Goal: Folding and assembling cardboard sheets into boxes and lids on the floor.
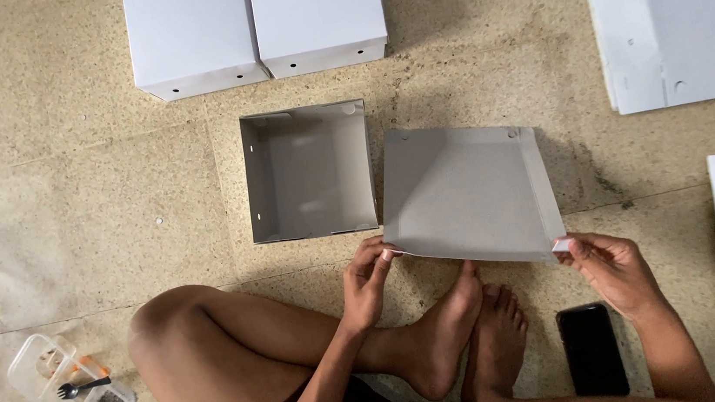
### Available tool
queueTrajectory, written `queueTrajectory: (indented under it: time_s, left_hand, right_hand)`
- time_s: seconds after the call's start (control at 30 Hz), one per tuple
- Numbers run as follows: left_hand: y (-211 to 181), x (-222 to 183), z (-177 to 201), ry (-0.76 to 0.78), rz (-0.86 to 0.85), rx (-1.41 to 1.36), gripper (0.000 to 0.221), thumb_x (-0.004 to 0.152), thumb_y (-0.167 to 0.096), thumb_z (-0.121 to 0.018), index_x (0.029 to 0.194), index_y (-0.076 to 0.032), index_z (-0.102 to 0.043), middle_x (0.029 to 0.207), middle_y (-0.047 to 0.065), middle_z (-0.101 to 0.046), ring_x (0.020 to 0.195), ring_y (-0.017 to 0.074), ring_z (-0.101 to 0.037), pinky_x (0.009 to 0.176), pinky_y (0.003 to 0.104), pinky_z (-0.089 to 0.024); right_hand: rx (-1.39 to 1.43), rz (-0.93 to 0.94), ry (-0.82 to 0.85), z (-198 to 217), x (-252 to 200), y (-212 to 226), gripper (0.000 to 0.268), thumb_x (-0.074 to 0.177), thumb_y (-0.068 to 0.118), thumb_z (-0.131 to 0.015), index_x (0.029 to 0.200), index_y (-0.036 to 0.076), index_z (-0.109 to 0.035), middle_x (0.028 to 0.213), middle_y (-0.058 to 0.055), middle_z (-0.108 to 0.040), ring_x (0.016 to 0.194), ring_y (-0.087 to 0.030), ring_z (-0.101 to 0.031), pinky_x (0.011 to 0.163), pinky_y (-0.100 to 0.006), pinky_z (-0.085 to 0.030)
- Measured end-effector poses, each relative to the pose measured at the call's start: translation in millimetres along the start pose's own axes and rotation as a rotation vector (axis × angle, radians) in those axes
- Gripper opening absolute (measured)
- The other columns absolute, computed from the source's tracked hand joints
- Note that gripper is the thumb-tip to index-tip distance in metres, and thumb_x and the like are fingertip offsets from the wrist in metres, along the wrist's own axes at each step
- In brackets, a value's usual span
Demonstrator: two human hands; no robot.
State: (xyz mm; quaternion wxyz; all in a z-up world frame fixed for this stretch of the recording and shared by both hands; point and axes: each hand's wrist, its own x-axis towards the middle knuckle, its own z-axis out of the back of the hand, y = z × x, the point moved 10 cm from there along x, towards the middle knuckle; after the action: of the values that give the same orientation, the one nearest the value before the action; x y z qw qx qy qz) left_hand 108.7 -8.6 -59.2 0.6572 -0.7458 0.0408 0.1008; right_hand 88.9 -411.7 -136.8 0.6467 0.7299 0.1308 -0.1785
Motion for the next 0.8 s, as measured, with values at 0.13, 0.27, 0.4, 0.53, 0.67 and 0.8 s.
queueTrajectory:
  time_s: [0.13, 0.27, 0.4, 0.53, 0.67, 0.8]
  left_hand:
    - [7.2, -1.7, -6.7, 0.035, 0.082, 0.033, 0.023, 0.103, -0.015, -0.058, 0.1, -0.001, -0.076, 0.112, 0.018, -0.066, 0.109, 0.0281, -0.062, 0.096, 0.047, -0.049]
    - [8.5, 8.2, -14.8, 0.102, 0.11, 0.133, 0.026, 0.106, -0.016, -0.048, 0.104, -0.002, -0.071, 0.137, 0.025, -0.052, 0.119, 0.0334, -0.052, 0.099, 0.05, -0.047]
    - [19.3, 11.0, -19.7, 0.09, 0.154, 0.23, 0.023, 0.102, -0.014, -0.058, 0.104, -0.003, -0.078, 0.118, 0.022, -0.066, 0.11, 0.0333, -0.065, 0.092, 0.048, -0.054]
    - [-0.8, 2.9, -20.0, -0.075, 0.066, 0.32, 0.017, 0.093, -0.01, -0.073, 0.107, -0.002, -0.078, 0.103, 0.022, -0.076, 0.099, 0.0343, -0.074, 0.084, 0.047, -0.059]
    - [-15.3, 1.3, -18.7, -0.225, -0.063, 0.392, 0.025, 0.087, -0.006, -0.079, 0.111, -0.001, -0.074, 0.093, 0.021, -0.078, 0.09, 0.035, -0.077, 0.077, 0.046, -0.063]
    - [-37.8, -1.4, -40.5, -0.082, -0.245, 0.498, 0.039, 0.092, 0.001, -0.065, 0.13, 0.001, -0.064, 0.114, 0.027, -0.072, 0.1, 0.0443, -0.072, 0.082, 0.055, -0.061]
  right_hand:
    - [-0.236, 0.128, -0.09, -39.1, -6.2, 39.0, 0.016, 0.101, 0.003, -0.061, 0.11, -0.007, -0.071, 0.118, -0.021, -0.071, 0.106, -0.024, -0.064, 0.097, -0.045, -0.054]
    - [-0.316, 0.176, -0.213, -40.7, -14.2, 31.6, 0.015, 0.104, 0.007, -0.064, 0.109, -0.004, -0.071, 0.105, -0.02, -0.071, 0.095, -0.022, -0.067, 0.089, -0.04, -0.056]
    - [-0.346, 0.162, -0.307, -35.8, -24.3, 27.0, 0.014, 0.106, 0.009, -0.064, 0.109, -0.002, -0.073, 0.09, -0.017, -0.071, 0.084, -0.018, -0.065, 0.084, -0.039, -0.055]
    - [-0.364, 0.242, -0.306, -48.1, -34.6, 47.2, 0.012, 0.095, 0.003, -0.073, 0.107, 0.003, -0.077, 0.097, -0.018, -0.073, 0.086, -0.019, -0.068, 0.084, -0.039, -0.056]
    - [-0.479, 0.478, -0.347, -62.1, -40.8, 84.9, 0.02, 0.093, -0.003, -0.076, 0.112, 0.002, -0.076, 0.106, -0.024, -0.071, 0.086, -0.025, -0.069, 0.08, -0.041, -0.055]
    - [-0.479, 0.56, -0.277, -84.7, -44.2, 101.3, 0.031, 0.099, -0.006, -0.06, 0.13, -0.005, -0.064, 0.135, -0.035, -0.059, 0.119, -0.042, -0.061, 0.095, -0.049, -0.051]
